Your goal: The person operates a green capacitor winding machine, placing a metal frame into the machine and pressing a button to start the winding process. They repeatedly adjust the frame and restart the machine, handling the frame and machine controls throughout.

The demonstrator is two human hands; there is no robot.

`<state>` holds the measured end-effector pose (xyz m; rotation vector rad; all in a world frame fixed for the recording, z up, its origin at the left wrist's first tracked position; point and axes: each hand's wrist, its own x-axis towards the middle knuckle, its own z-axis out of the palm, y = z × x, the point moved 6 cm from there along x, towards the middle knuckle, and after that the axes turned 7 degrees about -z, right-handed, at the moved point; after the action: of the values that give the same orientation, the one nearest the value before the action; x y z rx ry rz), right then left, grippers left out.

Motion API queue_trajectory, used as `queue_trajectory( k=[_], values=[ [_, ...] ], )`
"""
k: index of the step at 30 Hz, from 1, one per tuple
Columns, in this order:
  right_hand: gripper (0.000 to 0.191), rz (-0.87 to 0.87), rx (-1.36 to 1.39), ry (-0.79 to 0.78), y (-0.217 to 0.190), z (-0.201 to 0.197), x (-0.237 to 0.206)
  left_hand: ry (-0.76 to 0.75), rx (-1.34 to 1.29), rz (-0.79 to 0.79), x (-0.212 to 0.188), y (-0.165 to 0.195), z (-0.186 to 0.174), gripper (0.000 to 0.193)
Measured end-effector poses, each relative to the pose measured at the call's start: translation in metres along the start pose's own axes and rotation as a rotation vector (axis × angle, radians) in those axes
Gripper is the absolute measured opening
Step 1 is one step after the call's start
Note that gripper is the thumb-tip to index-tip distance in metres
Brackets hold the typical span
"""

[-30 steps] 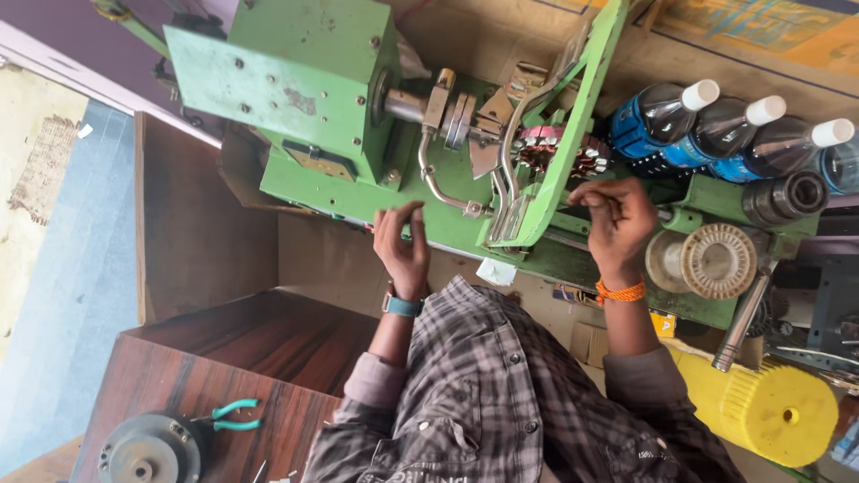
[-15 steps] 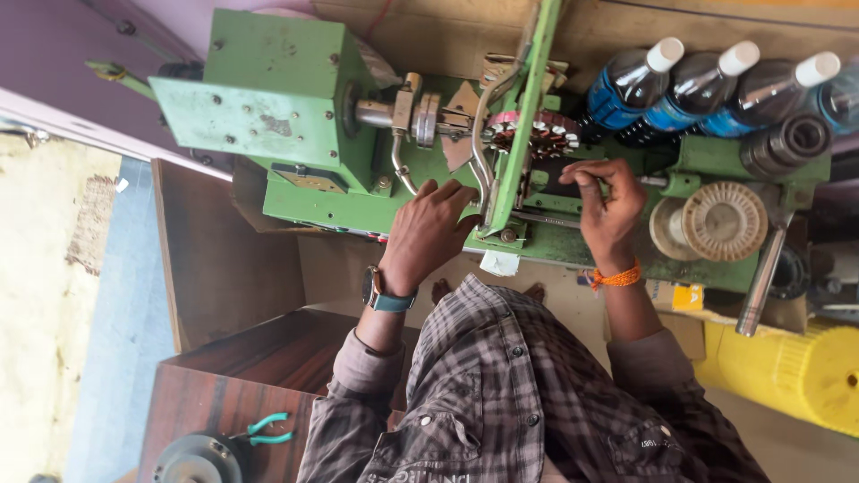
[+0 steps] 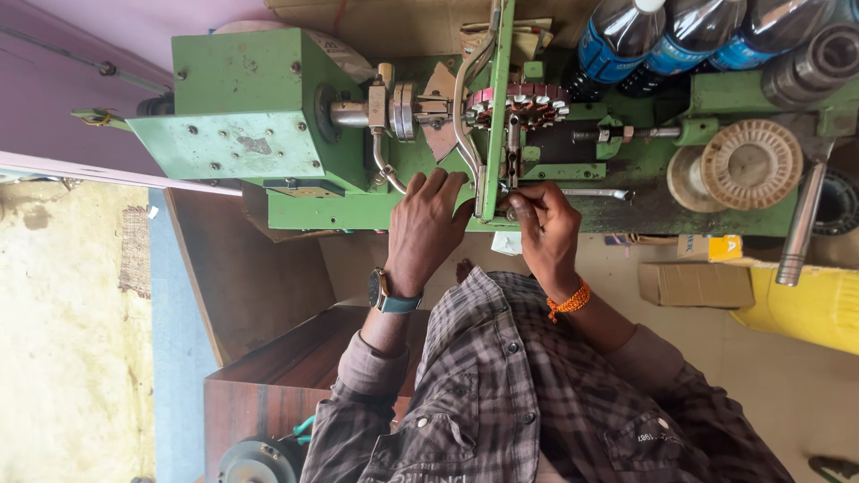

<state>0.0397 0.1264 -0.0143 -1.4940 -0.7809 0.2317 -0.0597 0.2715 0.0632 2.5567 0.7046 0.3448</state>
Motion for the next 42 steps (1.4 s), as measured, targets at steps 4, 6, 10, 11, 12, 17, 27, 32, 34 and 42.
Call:
queue_trajectory(
  k=[4, 6, 10, 11, 12, 17, 27, 32, 34, 42],
  values=[
    [0.01, 0.037, 0.151, 0.045, -0.003, 0.001, -0.001, 0.001, -0.009, 0.019, -0.001, 0.004, -0.002, 0.037],
    [0.012, 0.034, 0.257, 0.067, -0.006, -0.002, -0.001, 0.0, -0.012, 0.035, -0.001, 0.006, -0.003, 0.039],
    [0.015, 0.061, 0.264, 0.09, -0.005, -0.01, -0.003, -0.032, -0.015, 0.05, -0.001, 0.009, -0.004, 0.042],
    [0.016, 0.071, 0.268, 0.091, -0.003, -0.01, -0.004, -0.032, -0.019, 0.058, -0.002, 0.009, -0.005, 0.044],
    [0.017, 0.08, 0.271, 0.09, 0.0, -0.008, -0.006, -0.03, -0.024, 0.065, -0.002, 0.009, -0.005, 0.045],
    [0.016, 0.113, 0.369, 0.103, 0.026, 0.008, -0.018, -0.029, -0.043, 0.052, -0.004, 0.003, -0.008, 0.046],
    [0.011, -0.155, 0.221, 0.116, 0.039, -0.032, 0.008, 0.057, -0.016, 0.049, -0.015, -0.008, 0.009, 0.046],
    [0.007, -0.14, -0.269, -0.104, -0.003, -0.033, 0.036, 0.19, -0.061, 0.038, -0.021, -0.024, 0.043, 0.05],
    [0.005, -0.14, -0.358, -0.149, -0.017, -0.026, 0.047, 0.227, -0.087, 0.016, -0.017, -0.035, 0.06, 0.057],
    [0.013, -0.317, -0.289, -0.211, -0.047, -0.016, 0.07, 0.6, -0.152, -0.182, -0.009, -0.065, 0.046, 0.037]
  ],
)
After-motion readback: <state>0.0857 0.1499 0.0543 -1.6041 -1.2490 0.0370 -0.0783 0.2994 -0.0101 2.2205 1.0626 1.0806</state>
